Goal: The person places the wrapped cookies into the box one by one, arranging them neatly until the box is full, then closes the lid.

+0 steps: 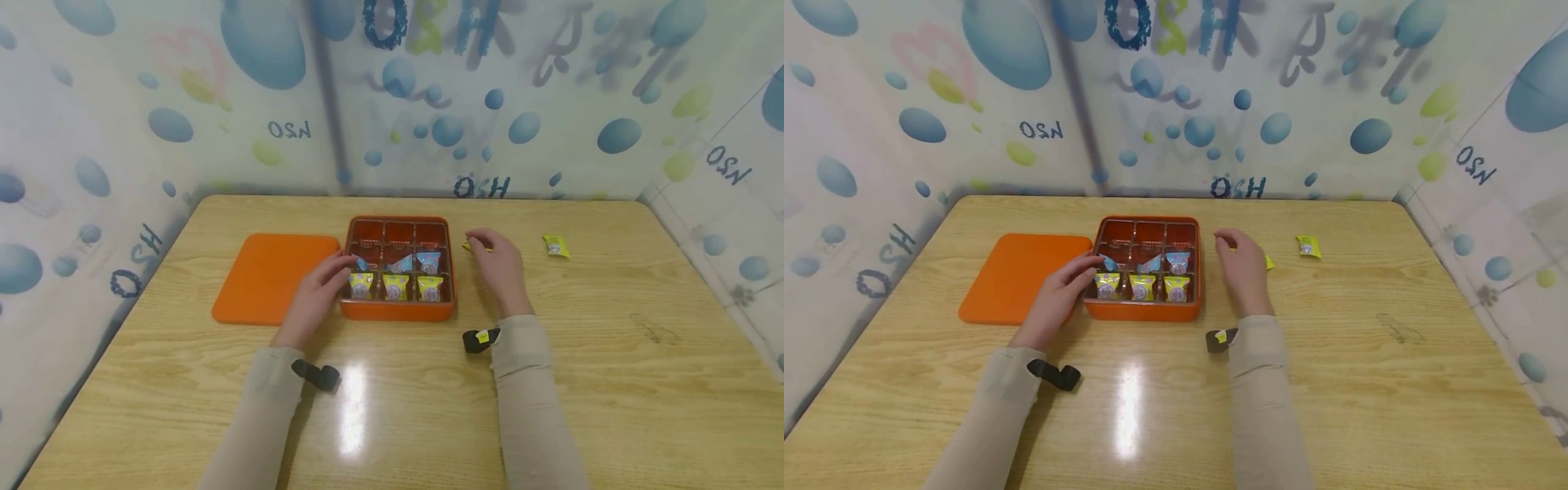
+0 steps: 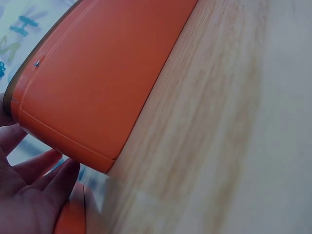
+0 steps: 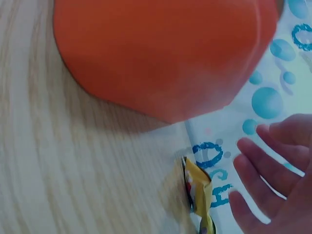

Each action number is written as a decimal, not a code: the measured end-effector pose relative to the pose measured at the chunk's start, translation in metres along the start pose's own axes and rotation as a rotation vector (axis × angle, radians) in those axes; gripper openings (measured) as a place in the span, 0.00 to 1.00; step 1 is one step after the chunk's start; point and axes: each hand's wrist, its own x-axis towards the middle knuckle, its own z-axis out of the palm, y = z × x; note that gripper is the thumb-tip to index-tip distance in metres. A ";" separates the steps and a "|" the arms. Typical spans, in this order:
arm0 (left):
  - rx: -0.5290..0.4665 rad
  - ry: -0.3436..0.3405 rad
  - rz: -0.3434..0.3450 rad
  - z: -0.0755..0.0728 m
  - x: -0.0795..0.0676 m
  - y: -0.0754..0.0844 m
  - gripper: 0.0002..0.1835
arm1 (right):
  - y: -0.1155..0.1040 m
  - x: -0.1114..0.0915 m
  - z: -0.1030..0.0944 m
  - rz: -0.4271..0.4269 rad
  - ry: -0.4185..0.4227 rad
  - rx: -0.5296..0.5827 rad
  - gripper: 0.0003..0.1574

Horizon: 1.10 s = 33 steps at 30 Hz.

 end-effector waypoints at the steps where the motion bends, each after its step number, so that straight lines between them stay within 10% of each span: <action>1: -0.004 0.000 -0.001 0.000 0.000 0.000 0.17 | 0.002 0.001 -0.001 0.008 0.012 -0.003 0.18; 16: -0.023 -0.010 -0.002 0.000 -0.001 0.002 0.18 | 0.013 0.001 -0.012 0.169 0.076 -0.012 0.22; 33: -0.012 -0.019 -0.003 -0.001 -0.002 0.004 0.19 | 0.022 0.000 -0.011 0.142 -0.108 -0.117 0.25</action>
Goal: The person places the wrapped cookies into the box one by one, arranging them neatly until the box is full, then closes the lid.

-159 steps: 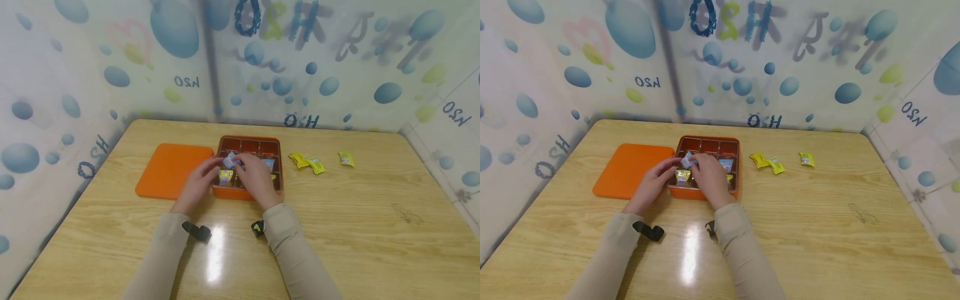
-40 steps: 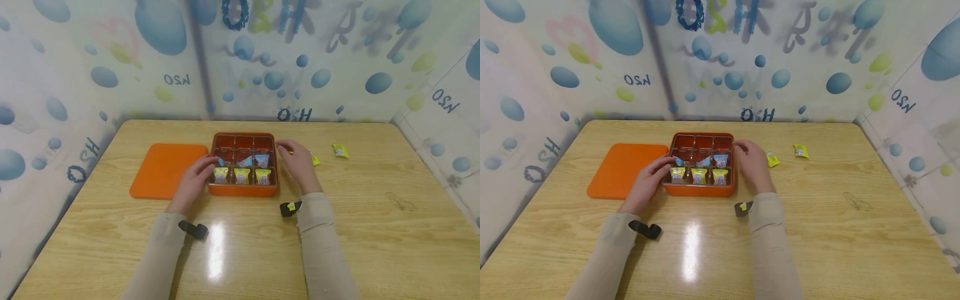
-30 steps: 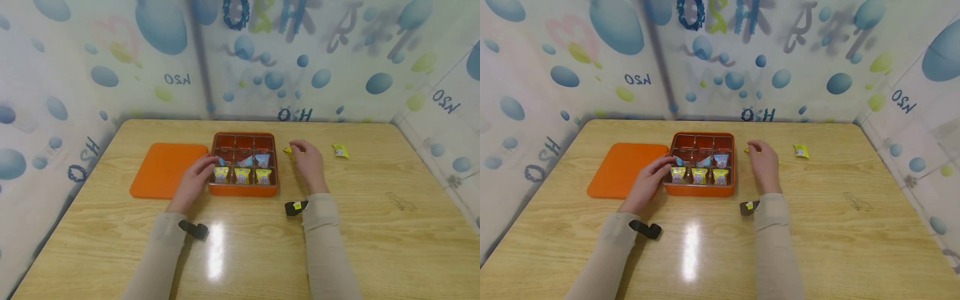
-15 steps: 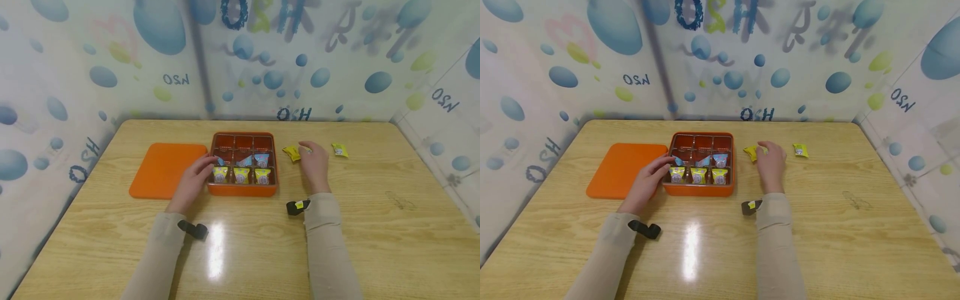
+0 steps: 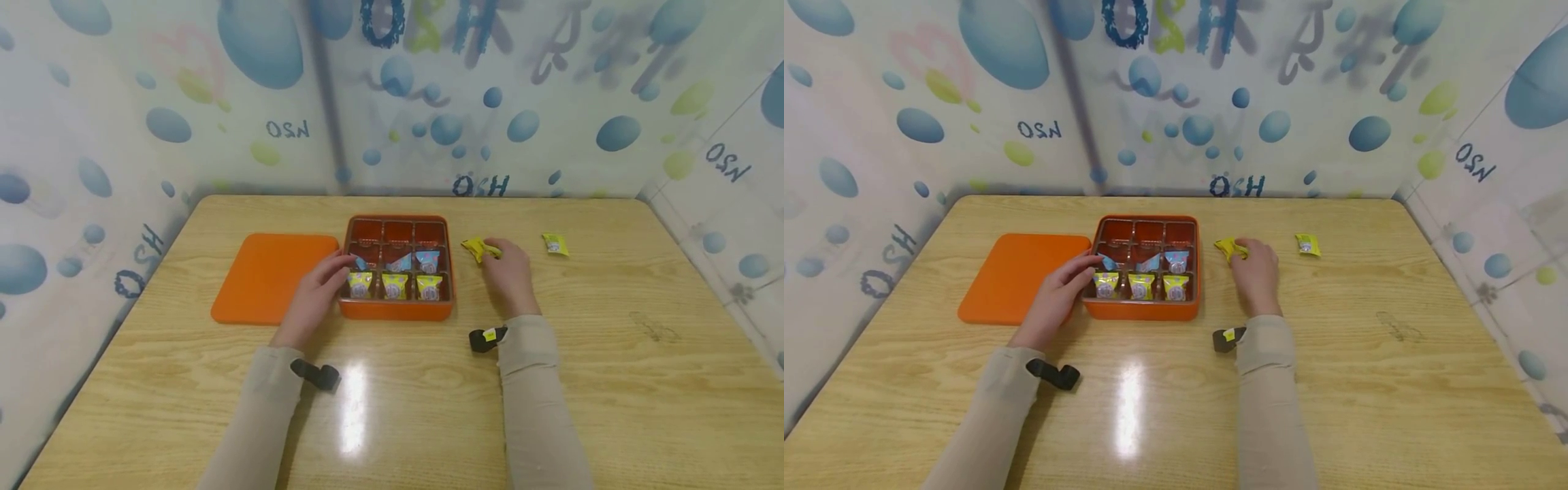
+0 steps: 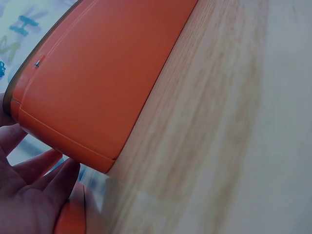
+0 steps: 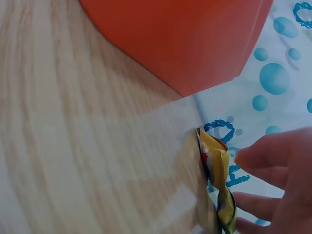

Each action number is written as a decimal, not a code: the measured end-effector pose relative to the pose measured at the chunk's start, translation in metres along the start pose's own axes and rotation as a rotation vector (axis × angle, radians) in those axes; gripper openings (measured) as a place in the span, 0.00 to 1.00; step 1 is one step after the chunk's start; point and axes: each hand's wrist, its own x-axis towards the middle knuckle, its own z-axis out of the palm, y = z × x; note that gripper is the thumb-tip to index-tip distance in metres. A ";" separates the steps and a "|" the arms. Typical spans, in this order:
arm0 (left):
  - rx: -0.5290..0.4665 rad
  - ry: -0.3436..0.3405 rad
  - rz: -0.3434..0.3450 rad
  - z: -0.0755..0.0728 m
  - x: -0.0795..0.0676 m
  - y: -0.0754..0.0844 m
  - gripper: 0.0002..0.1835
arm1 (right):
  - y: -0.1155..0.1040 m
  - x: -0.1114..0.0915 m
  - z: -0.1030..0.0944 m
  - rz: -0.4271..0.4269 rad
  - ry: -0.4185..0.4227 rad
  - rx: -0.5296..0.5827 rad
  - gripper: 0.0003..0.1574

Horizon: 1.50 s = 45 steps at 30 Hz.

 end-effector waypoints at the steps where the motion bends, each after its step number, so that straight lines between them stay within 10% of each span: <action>1: 0.000 -0.001 -0.003 0.000 0.000 0.000 0.18 | 0.000 0.000 0.000 -0.013 -0.003 -0.011 0.25; 14: -0.028 -0.012 -0.026 -0.001 -0.012 0.032 0.17 | 0.002 0.001 0.001 -0.079 0.003 -0.132 0.24; 25: -0.032 -0.014 -0.034 -0.001 -0.006 0.017 0.17 | 0.003 0.002 0.004 -0.072 -0.006 -0.211 0.25; 33: -0.014 -0.002 -0.001 0.001 0.001 0.000 0.18 | 0.002 0.001 0.005 -0.049 -0.039 -0.123 0.26; 45: -0.040 -0.019 -0.025 -0.002 -0.010 0.027 0.17 | -0.003 -0.003 0.005 0.090 -0.028 0.025 0.29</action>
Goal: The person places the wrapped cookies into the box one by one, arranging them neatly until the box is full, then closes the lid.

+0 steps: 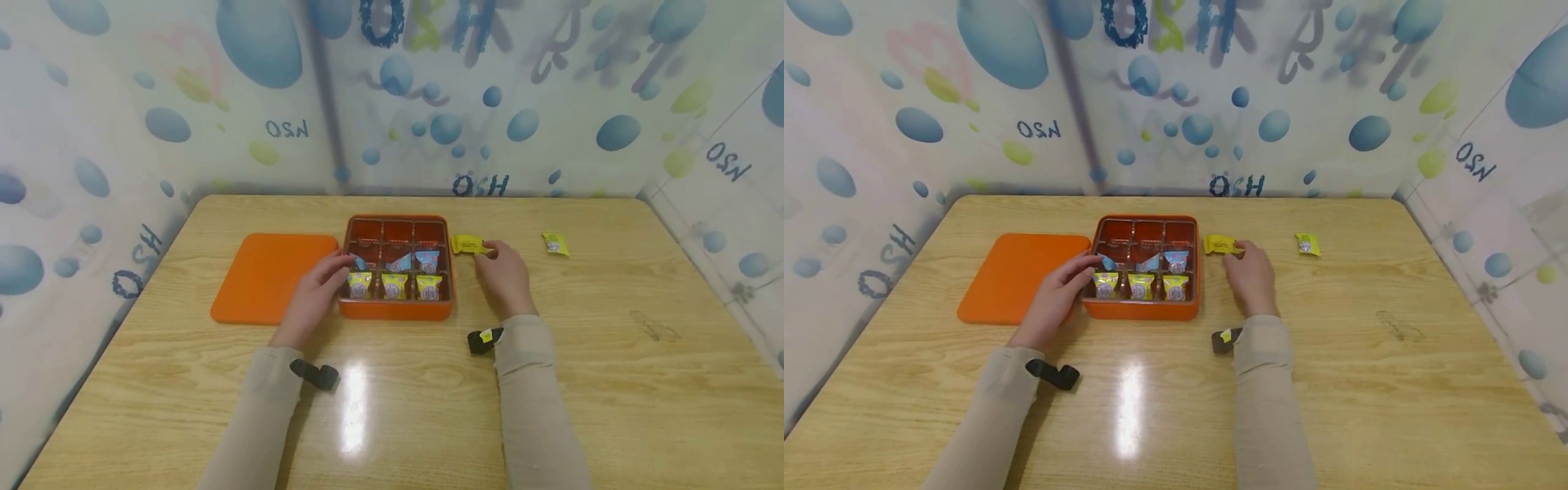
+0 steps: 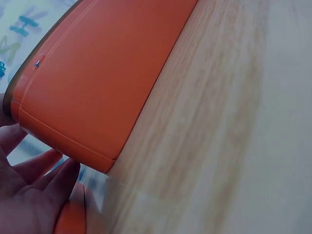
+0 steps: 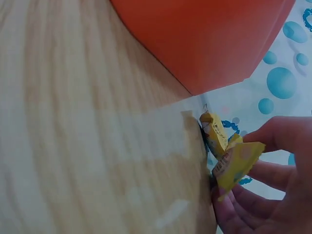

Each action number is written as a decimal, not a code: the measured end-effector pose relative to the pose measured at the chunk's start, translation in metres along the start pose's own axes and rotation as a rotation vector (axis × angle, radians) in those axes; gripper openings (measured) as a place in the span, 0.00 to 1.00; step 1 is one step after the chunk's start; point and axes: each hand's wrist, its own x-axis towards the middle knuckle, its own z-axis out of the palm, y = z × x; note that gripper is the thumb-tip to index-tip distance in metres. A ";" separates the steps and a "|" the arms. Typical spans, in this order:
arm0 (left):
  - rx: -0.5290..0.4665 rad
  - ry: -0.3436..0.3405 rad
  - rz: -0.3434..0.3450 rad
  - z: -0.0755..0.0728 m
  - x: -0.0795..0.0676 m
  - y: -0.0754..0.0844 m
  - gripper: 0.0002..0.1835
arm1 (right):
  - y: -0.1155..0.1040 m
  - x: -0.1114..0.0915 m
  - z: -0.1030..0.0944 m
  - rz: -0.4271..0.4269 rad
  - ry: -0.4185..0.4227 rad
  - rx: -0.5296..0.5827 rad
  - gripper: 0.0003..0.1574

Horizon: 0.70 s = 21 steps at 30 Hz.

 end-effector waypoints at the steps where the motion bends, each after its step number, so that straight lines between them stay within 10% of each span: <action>1: 0.001 0.000 0.002 0.000 0.000 0.000 0.17 | 0.000 0.000 0.000 0.000 0.001 0.006 0.29; 9: 0.019 0.015 0.009 0.001 0.010 -0.023 0.18 | 0.004 0.005 -0.002 -0.012 -0.038 0.102 0.26; 21: -0.021 0.016 0.006 0.002 0.010 -0.024 0.17 | 0.015 0.025 -0.027 0.004 -0.335 0.238 0.28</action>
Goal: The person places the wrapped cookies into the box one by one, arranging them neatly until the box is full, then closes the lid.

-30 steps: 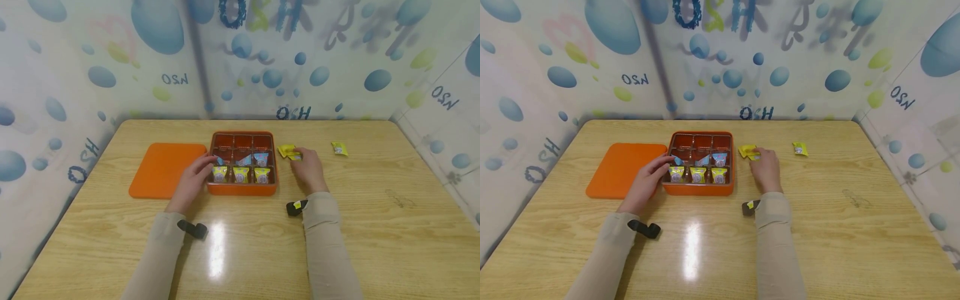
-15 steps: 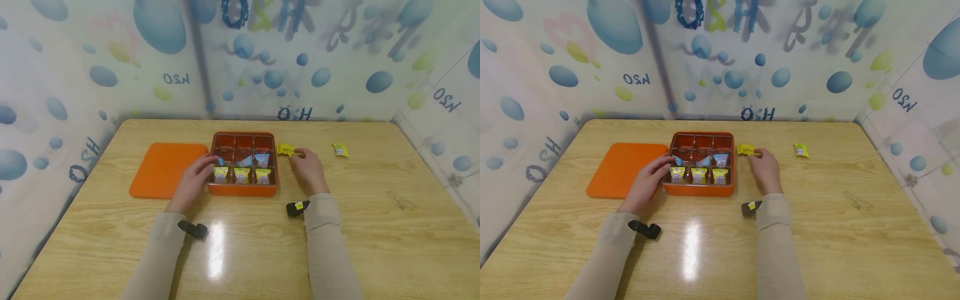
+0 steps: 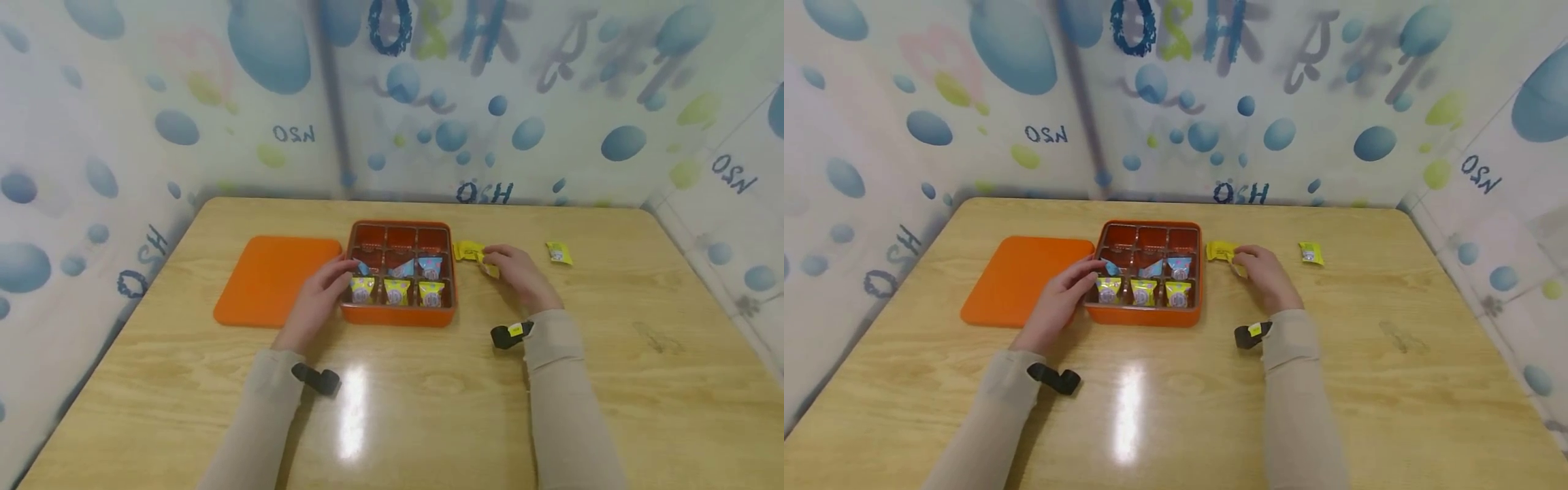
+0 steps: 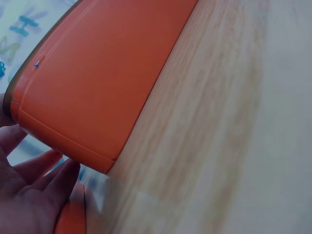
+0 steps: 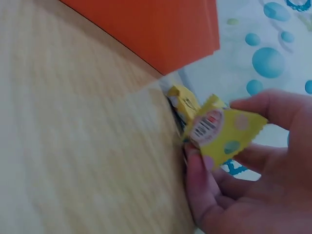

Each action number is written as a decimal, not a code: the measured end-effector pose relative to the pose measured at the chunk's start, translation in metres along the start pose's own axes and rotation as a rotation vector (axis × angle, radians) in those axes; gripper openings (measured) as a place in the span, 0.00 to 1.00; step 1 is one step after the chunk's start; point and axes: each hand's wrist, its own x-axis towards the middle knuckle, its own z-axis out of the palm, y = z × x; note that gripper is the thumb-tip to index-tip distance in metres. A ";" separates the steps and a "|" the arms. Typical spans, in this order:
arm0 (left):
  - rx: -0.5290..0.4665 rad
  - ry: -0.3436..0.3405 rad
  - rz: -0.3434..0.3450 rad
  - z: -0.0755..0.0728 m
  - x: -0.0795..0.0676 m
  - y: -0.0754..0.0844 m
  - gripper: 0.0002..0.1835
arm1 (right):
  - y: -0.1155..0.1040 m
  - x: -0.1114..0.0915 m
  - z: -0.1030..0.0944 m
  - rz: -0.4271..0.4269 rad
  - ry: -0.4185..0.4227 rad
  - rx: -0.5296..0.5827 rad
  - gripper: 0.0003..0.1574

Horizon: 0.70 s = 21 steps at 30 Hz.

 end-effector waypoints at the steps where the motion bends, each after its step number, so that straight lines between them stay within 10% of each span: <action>1: 0.002 -0.002 -0.006 -0.001 -0.001 0.001 0.17 | 0.000 0.001 -0.001 0.000 -0.025 0.006 0.28; 9: -0.025 -0.007 -0.013 -0.004 -0.010 0.021 0.16 | -0.003 0.010 -0.012 0.034 -0.132 0.152 0.31; 21: 0.029 0.011 0.027 -0.001 -0.001 -0.004 0.16 | -0.001 0.018 -0.017 0.000 -0.088 0.299 0.30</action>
